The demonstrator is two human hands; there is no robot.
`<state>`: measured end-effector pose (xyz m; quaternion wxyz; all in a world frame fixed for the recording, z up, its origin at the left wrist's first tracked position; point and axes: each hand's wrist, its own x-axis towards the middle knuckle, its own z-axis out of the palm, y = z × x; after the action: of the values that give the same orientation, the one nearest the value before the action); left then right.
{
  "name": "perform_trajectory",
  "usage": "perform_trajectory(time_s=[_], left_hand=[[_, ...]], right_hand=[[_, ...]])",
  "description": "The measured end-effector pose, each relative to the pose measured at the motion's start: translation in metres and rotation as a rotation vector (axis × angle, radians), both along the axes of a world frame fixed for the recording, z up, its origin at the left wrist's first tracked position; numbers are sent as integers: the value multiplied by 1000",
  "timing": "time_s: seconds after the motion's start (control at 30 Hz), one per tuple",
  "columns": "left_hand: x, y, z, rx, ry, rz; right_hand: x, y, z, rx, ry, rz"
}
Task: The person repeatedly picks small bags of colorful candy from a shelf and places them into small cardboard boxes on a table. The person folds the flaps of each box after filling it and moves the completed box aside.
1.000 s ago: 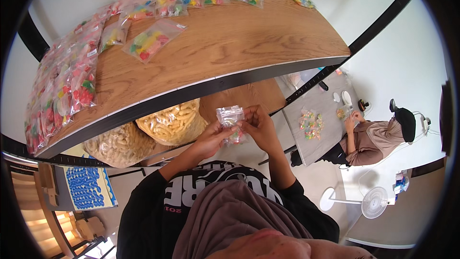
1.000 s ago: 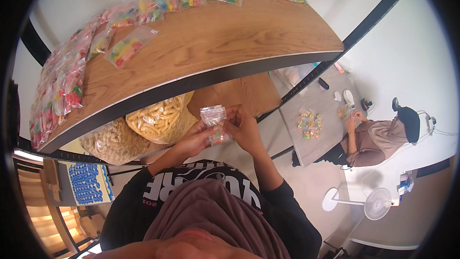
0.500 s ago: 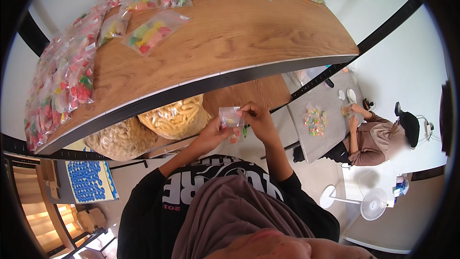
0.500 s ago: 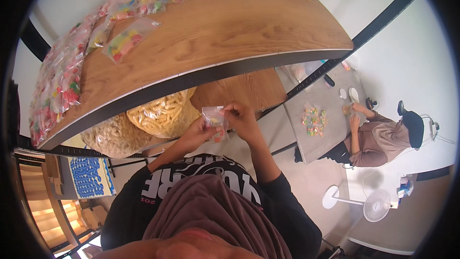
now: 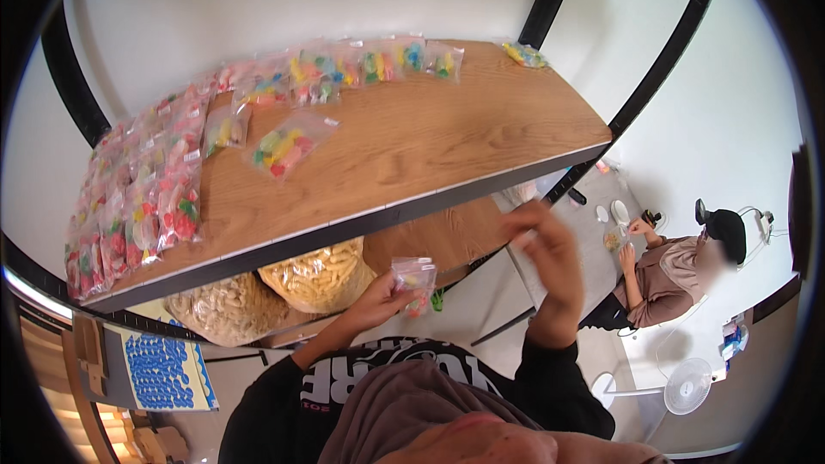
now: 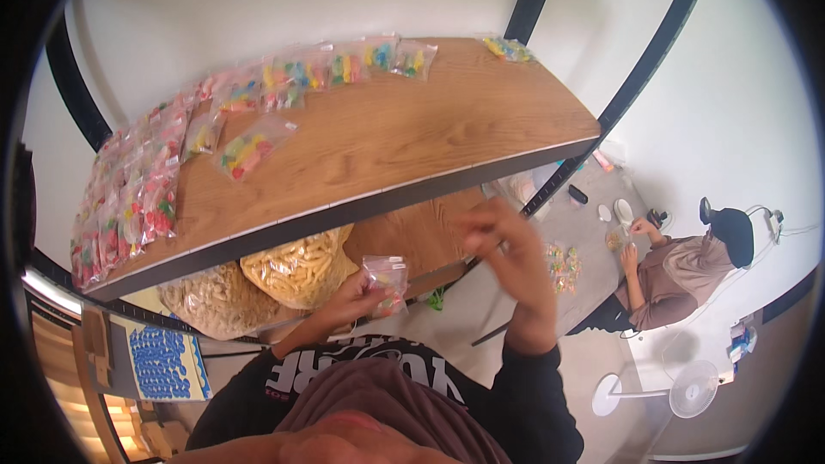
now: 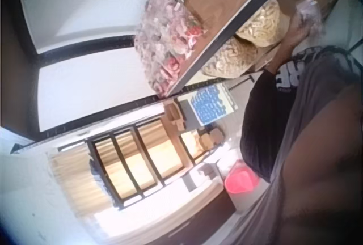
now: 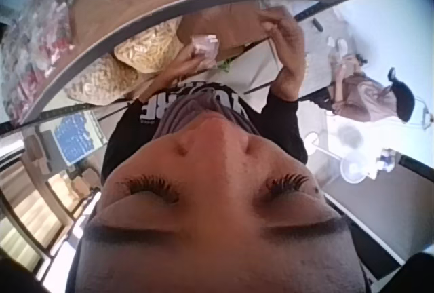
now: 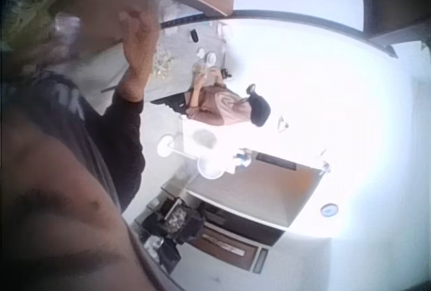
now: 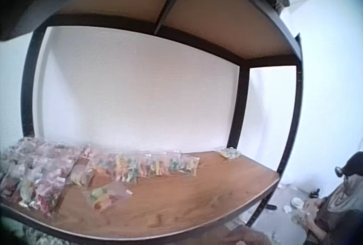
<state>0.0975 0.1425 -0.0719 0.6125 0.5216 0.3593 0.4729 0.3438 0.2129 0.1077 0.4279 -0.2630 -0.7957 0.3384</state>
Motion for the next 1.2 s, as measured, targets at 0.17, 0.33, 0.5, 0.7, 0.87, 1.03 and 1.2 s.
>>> perform_trajectory(time_s=[0.17,0.33,0.5,0.7,0.87,1.03,1.2], left_hand=[[3,-1,67,874,878,43],[29,-17,75,1477,1037,117],[56,-30,73,1668,1070,130],[69,-30,65,1738,1062,134],[68,-32,66,1766,1041,171],[79,-29,58,1770,959,194],[83,-33,62,1674,958,41]], right_hand=[[-1,-1,29,40,-102,194],[-37,6,-29,-137,-263,604],[-89,11,-80,-457,-223,928],[-134,-5,-99,-459,-267,1257],[-119,13,-105,-540,-283,1366],[-104,16,-100,-571,-101,1387],[-114,-5,-88,-382,-146,1382]])
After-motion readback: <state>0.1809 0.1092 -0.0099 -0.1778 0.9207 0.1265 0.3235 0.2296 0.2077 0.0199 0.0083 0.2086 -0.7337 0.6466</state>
